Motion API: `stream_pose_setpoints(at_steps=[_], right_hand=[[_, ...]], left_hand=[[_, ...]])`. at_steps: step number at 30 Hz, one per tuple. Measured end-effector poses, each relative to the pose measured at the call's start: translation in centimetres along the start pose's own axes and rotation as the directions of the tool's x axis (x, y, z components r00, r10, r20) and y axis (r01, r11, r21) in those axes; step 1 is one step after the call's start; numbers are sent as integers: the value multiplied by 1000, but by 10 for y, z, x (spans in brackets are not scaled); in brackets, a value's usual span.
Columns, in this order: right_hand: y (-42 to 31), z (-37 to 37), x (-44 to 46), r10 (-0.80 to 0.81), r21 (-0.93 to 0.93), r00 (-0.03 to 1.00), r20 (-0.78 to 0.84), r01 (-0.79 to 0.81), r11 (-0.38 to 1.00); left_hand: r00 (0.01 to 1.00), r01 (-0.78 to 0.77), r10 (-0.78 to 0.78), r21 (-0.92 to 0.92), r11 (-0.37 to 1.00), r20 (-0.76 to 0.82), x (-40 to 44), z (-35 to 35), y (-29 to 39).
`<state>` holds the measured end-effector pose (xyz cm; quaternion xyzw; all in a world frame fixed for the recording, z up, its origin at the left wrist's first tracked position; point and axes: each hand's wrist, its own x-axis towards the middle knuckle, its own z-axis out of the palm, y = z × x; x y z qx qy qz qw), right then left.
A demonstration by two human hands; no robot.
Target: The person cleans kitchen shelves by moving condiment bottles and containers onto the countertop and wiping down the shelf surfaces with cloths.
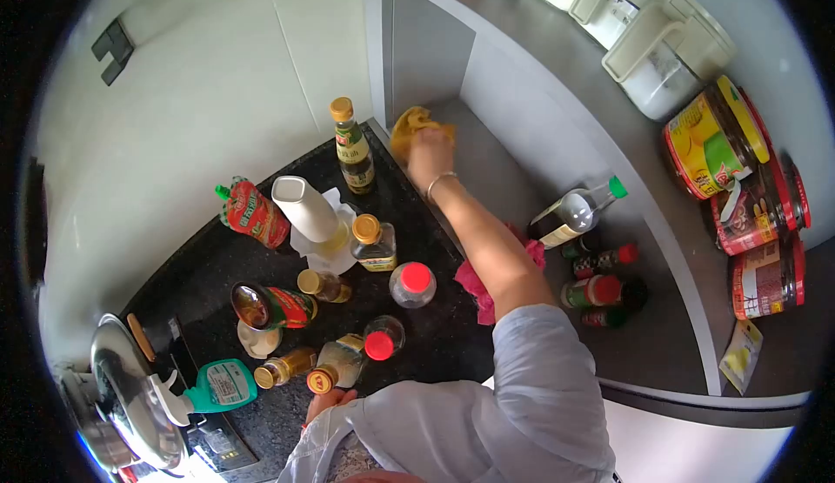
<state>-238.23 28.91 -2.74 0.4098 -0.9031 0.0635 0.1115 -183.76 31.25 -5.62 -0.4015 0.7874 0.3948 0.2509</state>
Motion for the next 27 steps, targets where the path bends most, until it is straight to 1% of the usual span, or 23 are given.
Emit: stream_pose_setpoints(at_steps=[1, 2, 3, 4, 5, 6, 7, 8, 9, 11, 12, 13, 14, 15, 16, 17, 18, 19, 22, 24, 25, 26, 27], right_hand=[[9, -24, 3, 292, 424, 955, 41, -282, 861], [17, -52, 14, 510, 741, 837, 196, -468, 482], [27, -59, 32, 647, 914, 645, 406, -287, -288], [51, -55, 60, 575, 763, 688, 443, 47, -644], [47, -82, 69, 683, 882, 684, 256, 124, -454], [49, -79, 92, 710, 909, 704, 13, 288, -302], [16, -98, 108, 700, 907, 702, -135, 371, -198], [-9, -80, 124, 661, 917, 642, -388, 197, 347], [-34, -62, 141, 577, 642, 538, -614, -83, 762], [-53, -25, 126, 694, 825, 592, -411, -83, 559], [-52, -29, 107, 669, 797, 722, -174, -296, 526], [-48, -39, 77, 634, 703, 767, 100, -506, 500], [-42, -50, 68, 576, 564, 735, 358, -662, 494], [-34, -51, 82, 579, 687, 811, 90, -471, 553], [-27, -48, 108, 553, 748, 812, -189, -245, 617], [-20, -46, 129, 512, 742, 736, -442, -20, 670], [-19, -95, 136, 484, 721, 727, -487, 22, 693], [-19, -146, 140, 458, 698, 714, -529, 59, 714], [5, -115, 153, 430, 626, 632, -645, 114, 771], [15, -69, 145, 566, 738, 663, -490, -30, 674], [15, -45, 130, 548, 732, 692, -469, -43, 680], [15, -18, 115, 558, 760, 745, -365, -107, 640], [15, 19, 106, 629, 858, 749, -209, -168, 485]], left_hand=[[999, 6, -7, -37, 999, -34, -6, -4, 4], [997, 12, -17, -76, 997, -77, -14, -15, 12], [992, 11, -27, -119, 993, -126, -21, -24, 18], [984, 11, -31, -117, 993, -174, -26, -29, 16], [985, 49, -69, -126, 991, -161, -30, -30, 10], [983, 87, -107, -135, 987, -149, -33, -29, 3], [980, 127, -147, -142, 982, -134, -35, -29, 0], [979, 115, -138, -153, 981, -147, -38, -30, 2], [976, 134, -156, -144, 980, -150, -42, -29, 2], [969, 148, -171, -136, 980, -181, -38, -28, 8], [970, 115, -144, -152, 982, -197, -36, -26, 7], [976, 129, -145, -107, 986, -160, -41, -22, 4], [980, 132, -140, -67, 989, -141, -39, -20, 4], [981, 132, -136, -39, 990, -136, -34, -20, 5], [985, 99, -106, -55, 994, -138, -38, -20, 7], [984, 103, -109, -49, 993, -139, -35, -16, 3], [985, 116, -119, -35, 993, -125, -37, -13, -4], [986, 128, -129, -16, 992, -109, -39, -12, -8], [978, 130, -130, -15, 991, -161, -50, -14, 3], [980, 138, -142, -42, 990, -139, -50, -19, 19], [982, 115, -116, -20, 993, -147, -49, -19, 16], [983, 88, -87, -4, 996, -160, -42, -18, 12], [986, 65, -62, 14, 998, -158, -42, -14, 10]])
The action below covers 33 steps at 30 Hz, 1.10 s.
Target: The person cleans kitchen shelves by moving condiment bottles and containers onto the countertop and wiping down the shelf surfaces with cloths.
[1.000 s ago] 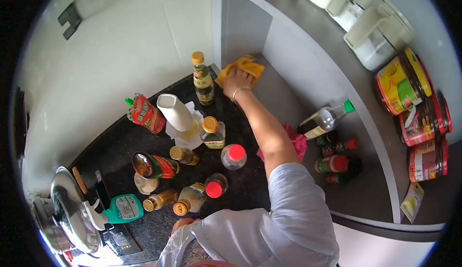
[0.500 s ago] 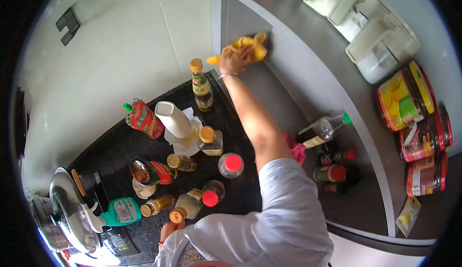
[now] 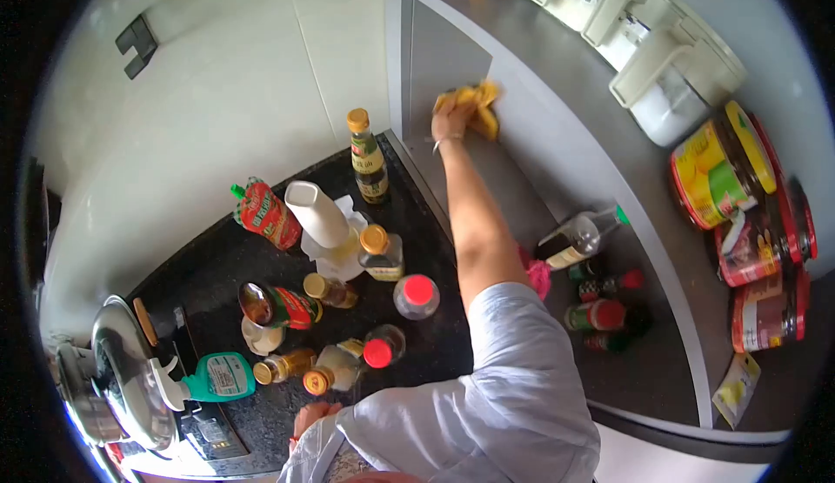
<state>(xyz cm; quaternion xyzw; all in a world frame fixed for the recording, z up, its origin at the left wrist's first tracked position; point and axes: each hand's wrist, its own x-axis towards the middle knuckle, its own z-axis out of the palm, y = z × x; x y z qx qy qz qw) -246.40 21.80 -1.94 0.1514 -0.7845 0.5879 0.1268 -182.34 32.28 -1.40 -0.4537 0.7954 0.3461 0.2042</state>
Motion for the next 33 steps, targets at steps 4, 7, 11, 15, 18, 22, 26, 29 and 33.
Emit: stream_pose_setpoints(at_steps=[4, 7, 11, 15, 18, 22, 26, 29, 33], right_hand=[[-4, -14, 0, -127, 110, 990, 67, 119, 987], [-108, -63, 44, -518, -289, 840, -158, 463, 838], [-134, -95, 76, -63, -825, 948, 313, 304, 477], [-8, -101, 14, 4, -900, 931, 364, 353, -255], [-29, -147, -36, 127, -971, 969, 214, 224, -77], [-78, -153, 43, -565, -891, 820, -89, 187, 413], [-75, -135, 37, -111, -973, 967, 230, 227, -38], [-3, -149, -11, -328, -975, 921, 208, 223, 6], [-59, -178, -21, -299, -917, 873, -385, -324, 234]], left_hand=[[995, -16, 10, -57, 998, -101, 2, -11, -2], [996, 2, -6, -50, 999, -94, -2, -11, -11], [999, 39, -39, -7, 999, -27, 2, -6, -23], [995, -11, 10, 8, 1000, 103, 12, -13, -12], [992, -50, 53, -30, 998, 118, 15, -26, -13], [989, -55, 51, 21, 998, 136, 15, -33, -30], [972, -68, 47, 85, 994, 231, 27, -17, -35], [973, -98, 59, 168, 981, 222, 40, -8, -30], [941, -129, 84, 119, 985, 328, 43, -22, -28]])
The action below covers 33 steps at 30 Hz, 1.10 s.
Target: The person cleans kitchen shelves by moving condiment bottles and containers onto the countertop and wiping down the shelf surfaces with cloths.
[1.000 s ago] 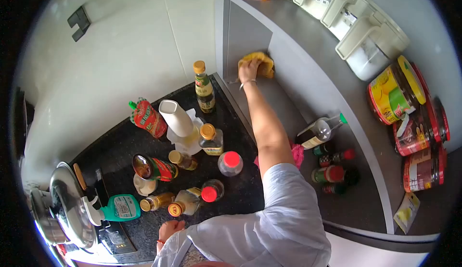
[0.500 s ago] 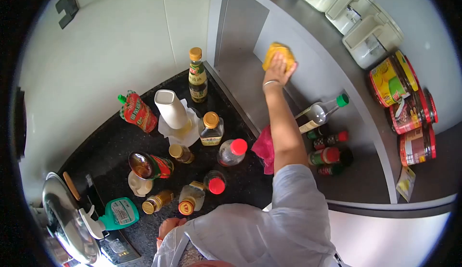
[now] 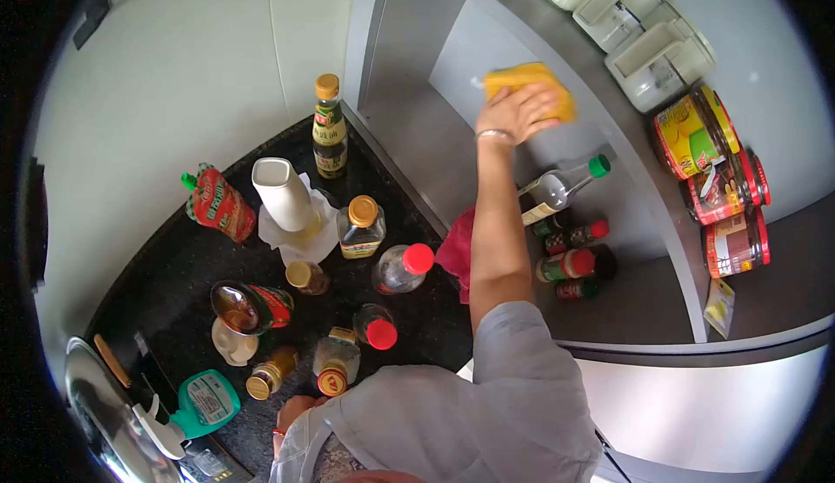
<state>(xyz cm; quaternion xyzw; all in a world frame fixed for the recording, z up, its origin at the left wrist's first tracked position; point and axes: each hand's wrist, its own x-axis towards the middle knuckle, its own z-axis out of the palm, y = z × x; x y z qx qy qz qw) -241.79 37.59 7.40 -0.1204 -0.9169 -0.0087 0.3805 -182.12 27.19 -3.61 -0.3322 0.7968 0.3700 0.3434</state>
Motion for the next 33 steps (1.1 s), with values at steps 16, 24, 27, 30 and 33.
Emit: stream_pose_setpoints(at_steps=[16, 24, 27, 30, 33], right_hand=[[-56, 77, -29, -771, 321, 431, 469, 730, 603], [-38, 77, -56, -424, 735, 602, 677, -577, 355], [-96, 109, -28, -346, 252, 375, 860, -902, -351], [-155, 44, -68, -337, 681, 651, 680, -731, -39], [-154, 52, -111, -498, 824, 732, 465, -153, 545]], left_hand=[[995, 95, -98, -113, 989, -20, -6, -8, 15], [992, 113, -120, -133, 985, -42, -17, -27, 33], [988, 144, -149, -121, 982, -37, -12, -17, 28], [975, 195, -208, -150, 969, -78, -12, -12, 29], [978, 174, -187, -131, 976, -88, -12, -17, 33]])
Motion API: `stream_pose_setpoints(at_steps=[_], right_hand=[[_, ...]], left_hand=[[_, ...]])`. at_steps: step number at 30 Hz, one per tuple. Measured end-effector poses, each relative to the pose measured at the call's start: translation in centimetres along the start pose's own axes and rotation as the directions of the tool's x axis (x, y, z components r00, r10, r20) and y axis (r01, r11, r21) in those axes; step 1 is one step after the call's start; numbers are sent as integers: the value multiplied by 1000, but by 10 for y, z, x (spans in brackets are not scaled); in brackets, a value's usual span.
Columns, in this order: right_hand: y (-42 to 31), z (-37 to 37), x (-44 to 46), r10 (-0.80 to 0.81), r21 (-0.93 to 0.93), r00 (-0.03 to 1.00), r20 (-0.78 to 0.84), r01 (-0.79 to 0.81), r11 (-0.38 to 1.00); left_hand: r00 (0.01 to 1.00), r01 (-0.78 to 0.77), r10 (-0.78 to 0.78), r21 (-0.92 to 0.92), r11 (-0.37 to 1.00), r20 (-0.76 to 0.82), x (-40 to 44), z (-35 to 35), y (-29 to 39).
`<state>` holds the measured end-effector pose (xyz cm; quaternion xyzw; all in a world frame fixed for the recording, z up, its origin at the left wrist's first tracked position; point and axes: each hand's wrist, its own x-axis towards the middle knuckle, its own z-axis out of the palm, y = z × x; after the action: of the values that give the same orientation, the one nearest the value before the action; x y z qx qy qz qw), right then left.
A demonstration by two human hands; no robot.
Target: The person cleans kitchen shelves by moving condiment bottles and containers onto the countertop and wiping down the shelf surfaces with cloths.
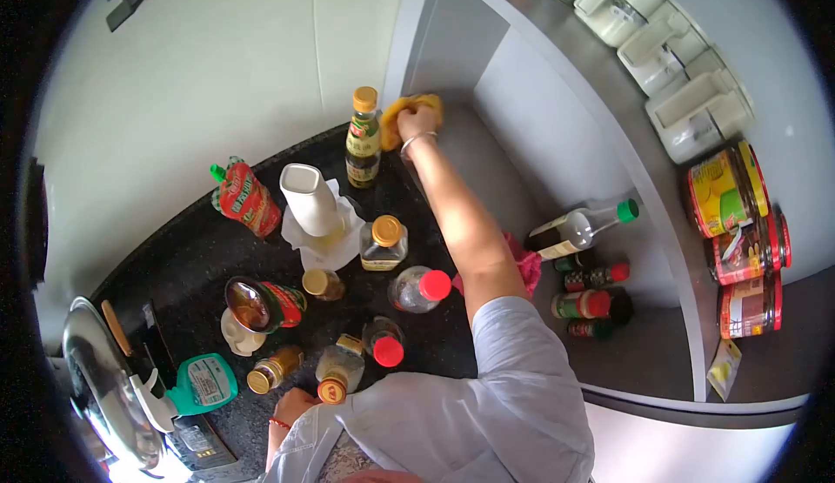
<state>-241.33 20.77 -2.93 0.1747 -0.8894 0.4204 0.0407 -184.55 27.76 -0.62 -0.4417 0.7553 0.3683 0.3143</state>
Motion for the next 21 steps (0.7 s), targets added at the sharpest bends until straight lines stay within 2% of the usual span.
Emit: stream_pose_setpoints(at_steps=[1, 4, 5, 6, 7, 8, 9, 11, 12, 15, 16, 17, 18, 20, 21], right_hand=[[9, 1, -6, 129, 418, 982, 138, -176, 891], [-7, -63, -28, 405, 772, 904, 133, -351, 530], [-17, -81, -24, 295, 855, 954, -46, -115, 506], [-20, -99, -17, 196, 884, 952, -235, 126, 449], [0, -117, 4, 40, 553, 914, -404, 209, 807], [14, -127, 22, -180, 84, 860, -477, 248, 965], [8, -129, 26, -190, -125, 941, -281, 161, 979], [-12, -131, 31, -54, -544, 993, 107, 104, 833], [13, -98, 43, 8, -505, 984, 179, 84, 859], [27, -44, 0, -219, -692, 971, 92, 221, 687], [27, -42, -4, -148, -599, 958, 246, 270, 753], [14, -60, -31, -248, -454, 919, 307, 371, 810], [13, -67, -52, -213, -398, 893, 397, 377, 836], [8, -101, -92, -159, -369, 939, 305, 270, 889], [13, -111, -85, 44, -431, 947, 319, 104, 896]], left_hand=[[999, 6, -6, -12, 1000, 52, -2, -8, 7], [999, -35, 35, 15, 999, 37, 0, -6, 4], [999, -30, 30, -2, 1000, 16, 1, -3, 2], [1000, -23, 23, -20, 1000, -4, 1, 2, -1], [1000, -18, 17, -35, 999, -18, 0, 5, -4], [1000, -8, 7, -44, 999, -19, -3, 6, -4], [1000, 1, -2, -55, 998, -23, -5, 5, -2], [999, 11, -14, -69, 998, -41, -6, 5, -1], [999, 12, -15, -64, 998, -48, -5, 6, -1], [999, -2, 0, -73, 997, -35, 2, 14, -8], [1000, -15, 13, -76, 997, -28, 5, 12, -10], [1000, -19, 18, -53, 998, -17, 6, 8, -8], [1000, -26, 26, -30, 999, -2, 7, 5, -5], [999, -22, 22, -4, 1000, 33, 6, 2, -2], [999, -9, 10, -4, 1000, 47, 5, 1, -2]])
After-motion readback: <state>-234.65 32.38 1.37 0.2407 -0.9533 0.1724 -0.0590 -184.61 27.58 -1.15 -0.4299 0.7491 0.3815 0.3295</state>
